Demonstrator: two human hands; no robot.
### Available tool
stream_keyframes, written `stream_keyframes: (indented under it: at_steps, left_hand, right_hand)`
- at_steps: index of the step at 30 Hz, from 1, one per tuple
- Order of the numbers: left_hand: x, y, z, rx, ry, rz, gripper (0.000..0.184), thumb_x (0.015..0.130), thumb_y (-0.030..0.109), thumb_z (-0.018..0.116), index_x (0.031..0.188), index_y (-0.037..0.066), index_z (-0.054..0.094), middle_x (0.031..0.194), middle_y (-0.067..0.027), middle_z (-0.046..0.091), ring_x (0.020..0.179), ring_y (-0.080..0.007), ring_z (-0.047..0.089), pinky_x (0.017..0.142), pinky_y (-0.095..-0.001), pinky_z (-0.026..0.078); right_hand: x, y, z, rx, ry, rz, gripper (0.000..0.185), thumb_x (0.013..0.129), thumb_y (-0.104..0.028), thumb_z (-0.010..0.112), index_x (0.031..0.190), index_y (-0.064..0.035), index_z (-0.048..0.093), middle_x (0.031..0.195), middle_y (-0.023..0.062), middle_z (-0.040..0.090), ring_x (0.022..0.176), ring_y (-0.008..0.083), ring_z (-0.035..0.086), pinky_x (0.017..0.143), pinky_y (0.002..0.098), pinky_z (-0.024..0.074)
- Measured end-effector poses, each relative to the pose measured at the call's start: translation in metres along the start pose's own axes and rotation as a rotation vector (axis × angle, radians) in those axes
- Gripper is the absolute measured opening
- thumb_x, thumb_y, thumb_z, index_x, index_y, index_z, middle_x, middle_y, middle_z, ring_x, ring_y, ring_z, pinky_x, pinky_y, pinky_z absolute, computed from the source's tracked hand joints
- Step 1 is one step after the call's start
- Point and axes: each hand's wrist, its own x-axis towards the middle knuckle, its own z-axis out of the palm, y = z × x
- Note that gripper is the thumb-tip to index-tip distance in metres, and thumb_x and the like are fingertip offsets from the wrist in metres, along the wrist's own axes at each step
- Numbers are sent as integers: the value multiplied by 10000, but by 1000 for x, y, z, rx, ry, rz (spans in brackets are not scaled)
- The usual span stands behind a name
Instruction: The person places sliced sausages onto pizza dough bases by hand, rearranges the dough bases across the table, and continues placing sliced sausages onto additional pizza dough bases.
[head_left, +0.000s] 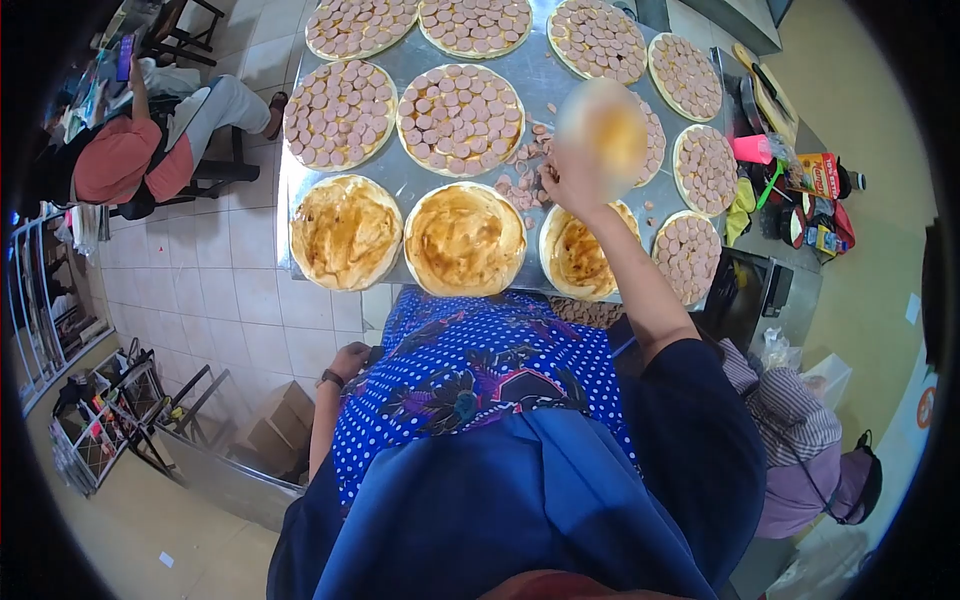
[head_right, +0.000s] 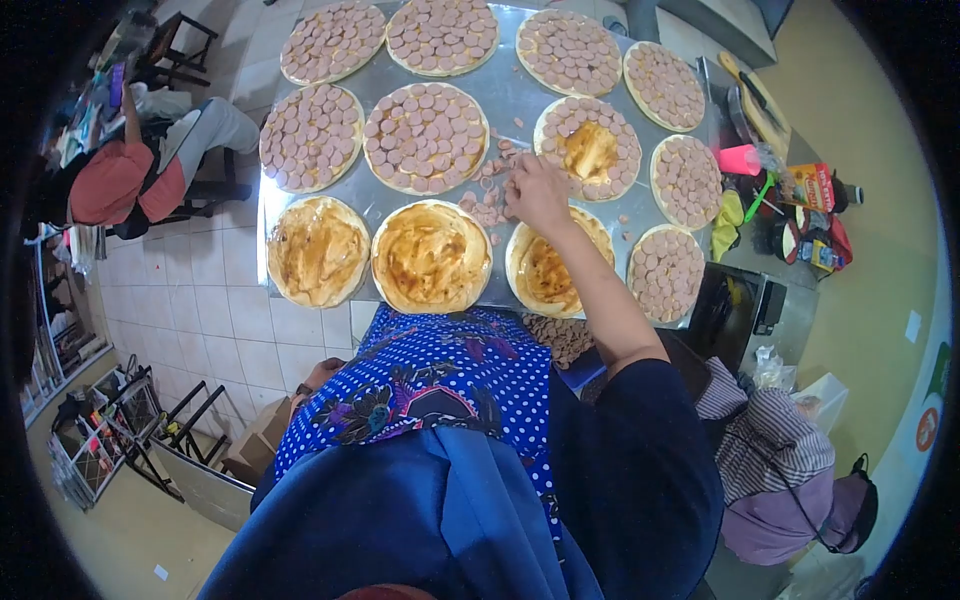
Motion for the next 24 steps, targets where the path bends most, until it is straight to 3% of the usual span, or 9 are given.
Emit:
stream_keyframes:
  at_steps: [5,7,14,17,19,20,22,24]
  left_hand:
    - [10,-2,-2,9,-18,-27,280,867,253,567,1029,34,634,852,-65,641,689,-136,597,548,-276,493]
    - [5,9,-3,23,-14,-24,277,865,261,566,1028,46,629,836,-50,636,688,-132,596,513,-275,488]
    - [-6,30,-4,34,-2,-46,259,868,261,562,1006,53,631,837,-38,634,694,-137,599,523,-285,493]
    - [-3,24,-4,26,-3,-49,259,862,253,570,1007,49,635,842,-45,638,692,-136,599,524,-287,494]
    - [-2,18,-4,36,-16,-21,266,858,241,572,1021,42,640,871,-64,652,729,-148,605,596,-299,504]
    - [-2,15,-4,35,-16,-22,266,858,241,572,1021,42,640,871,-64,652,729,-148,605,596,-299,504]
    - [-4,11,-3,34,-11,3,273,858,226,570,1039,34,639,910,-85,662,786,-163,609,690,-301,498]
    - [1,1,-2,53,0,0,276,863,222,564,1040,23,637,920,-91,663,807,-167,609,721,-300,490]
  right_hand:
    - [0,0,0,-11,-59,-47,158,710,-125,674,843,-46,642,983,71,568,929,251,557,761,379,468]
    - [-1,-2,0,-12,-32,-145,122,712,-103,622,824,-54,632,962,85,571,936,251,546,792,359,472]
    - [7,-4,1,-117,-135,-143,160,721,-87,603,870,-42,639,973,95,573,992,263,544,803,370,481]
    - [11,-6,-3,59,-9,-66,179,716,-63,613,889,-38,654,904,101,591,904,263,586,762,341,496]
    - [13,3,-11,435,26,208,172,723,-68,650,891,-32,667,834,95,625,779,223,622,709,292,505]
    - [14,17,-9,436,25,207,172,723,-68,650,891,-32,667,834,95,625,779,223,622,709,292,505]
    - [17,56,-3,878,157,570,159,719,-95,699,859,-23,671,805,90,655,698,174,624,674,261,497]
    - [22,85,-16,801,164,604,131,746,-97,691,854,-24,675,805,46,658,712,134,607,672,252,482]
